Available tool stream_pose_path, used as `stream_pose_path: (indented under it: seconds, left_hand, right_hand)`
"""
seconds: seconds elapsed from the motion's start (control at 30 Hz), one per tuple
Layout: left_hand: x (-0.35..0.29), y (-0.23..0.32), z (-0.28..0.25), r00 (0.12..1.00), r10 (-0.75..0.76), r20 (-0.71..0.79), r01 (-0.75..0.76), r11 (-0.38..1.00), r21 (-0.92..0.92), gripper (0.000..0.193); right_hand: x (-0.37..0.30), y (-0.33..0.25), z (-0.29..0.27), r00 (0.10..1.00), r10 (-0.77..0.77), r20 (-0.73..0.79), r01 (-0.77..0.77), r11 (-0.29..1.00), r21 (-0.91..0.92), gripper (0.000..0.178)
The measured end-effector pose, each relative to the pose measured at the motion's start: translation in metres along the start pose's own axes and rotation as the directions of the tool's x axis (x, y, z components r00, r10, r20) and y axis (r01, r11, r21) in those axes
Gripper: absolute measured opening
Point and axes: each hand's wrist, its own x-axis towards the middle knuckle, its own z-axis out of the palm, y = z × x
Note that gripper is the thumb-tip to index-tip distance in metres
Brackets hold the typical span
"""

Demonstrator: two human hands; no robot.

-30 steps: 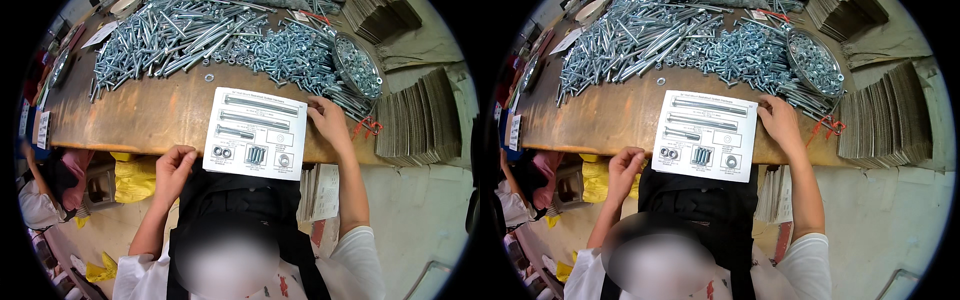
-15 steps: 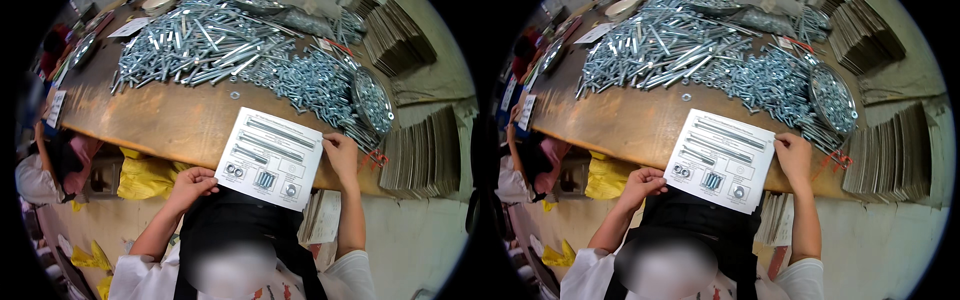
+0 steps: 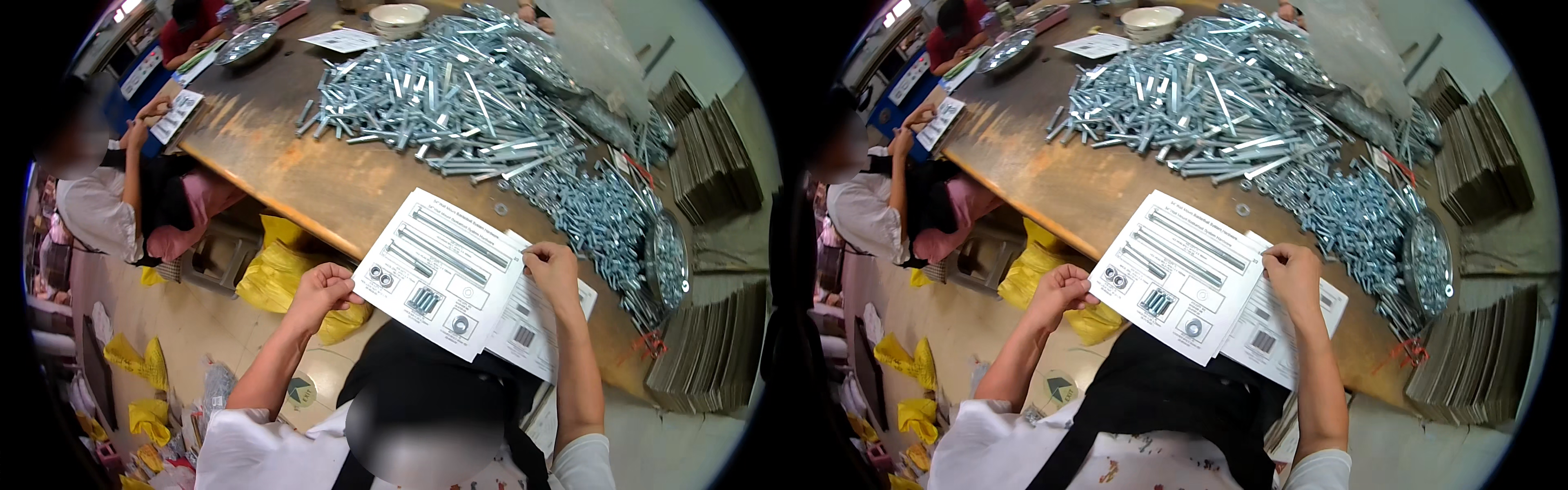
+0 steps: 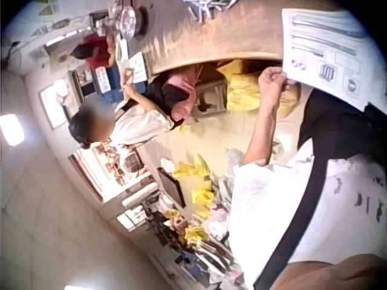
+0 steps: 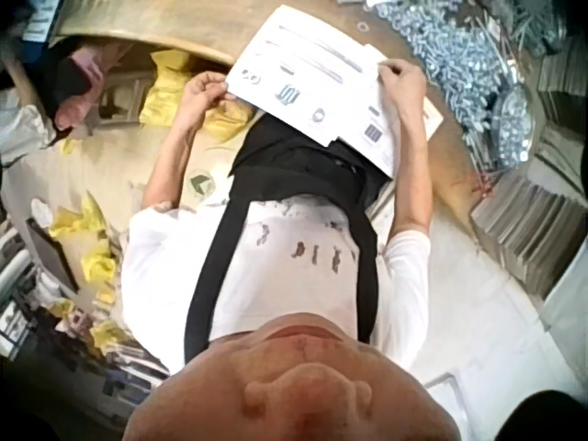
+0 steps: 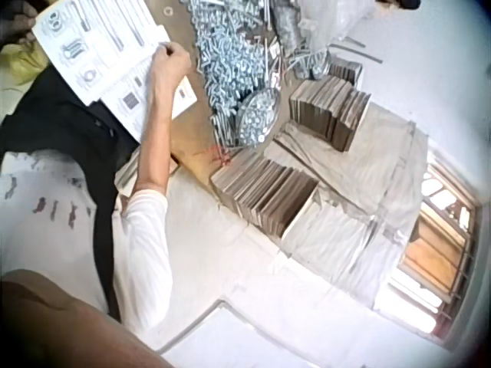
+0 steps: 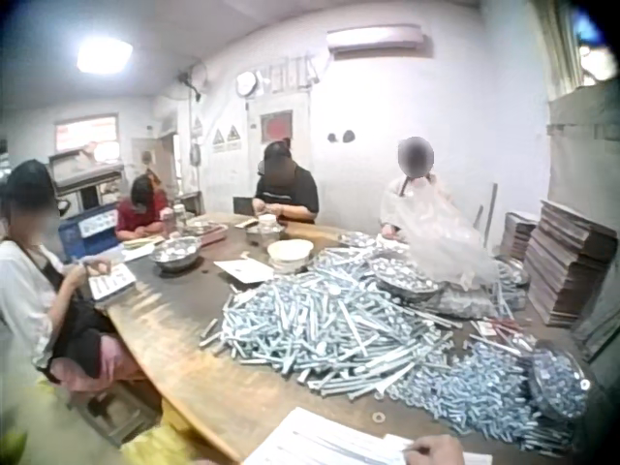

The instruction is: The person repeatedly picks bolts, nuts, and washers from a large pile on a wooden table and places them into designated slots on a printed instruction sheet. The person uses both hands to handle the fasteners and aligns them with the diagram. Other workers are visible in the background performing similar tasks.

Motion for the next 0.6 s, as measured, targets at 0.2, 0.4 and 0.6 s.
stream_pose_path:
  seconds: [0.2, 0.4, 0.6]
  left_hand:
    - [0.013, 0.010, -0.065, 0.992, 0.069, -0.103, -0.069, 0.998, 0.004, 0.011]
    - [0.029, 0.039, -0.142, 0.971, 0.117, -0.211, -0.108, 0.993, 0.054, 0.010]
    - [0.048, 0.048, -0.230, 0.964, 0.091, -0.250, -0.085, 0.996, 0.038, 0.007]
  right_hand:
    - [0.040, -0.049, 0.055, 0.989, 0.028, 0.147, -0.046, 0.991, 0.122, 0.013]
    - [0.085, -0.110, 0.122, 0.971, -0.003, 0.237, -0.047, 0.977, 0.206, 0.013]
    - [0.106, -0.162, 0.202, 0.948, -0.020, 0.318, -0.030, 0.988, 0.151, 0.010]
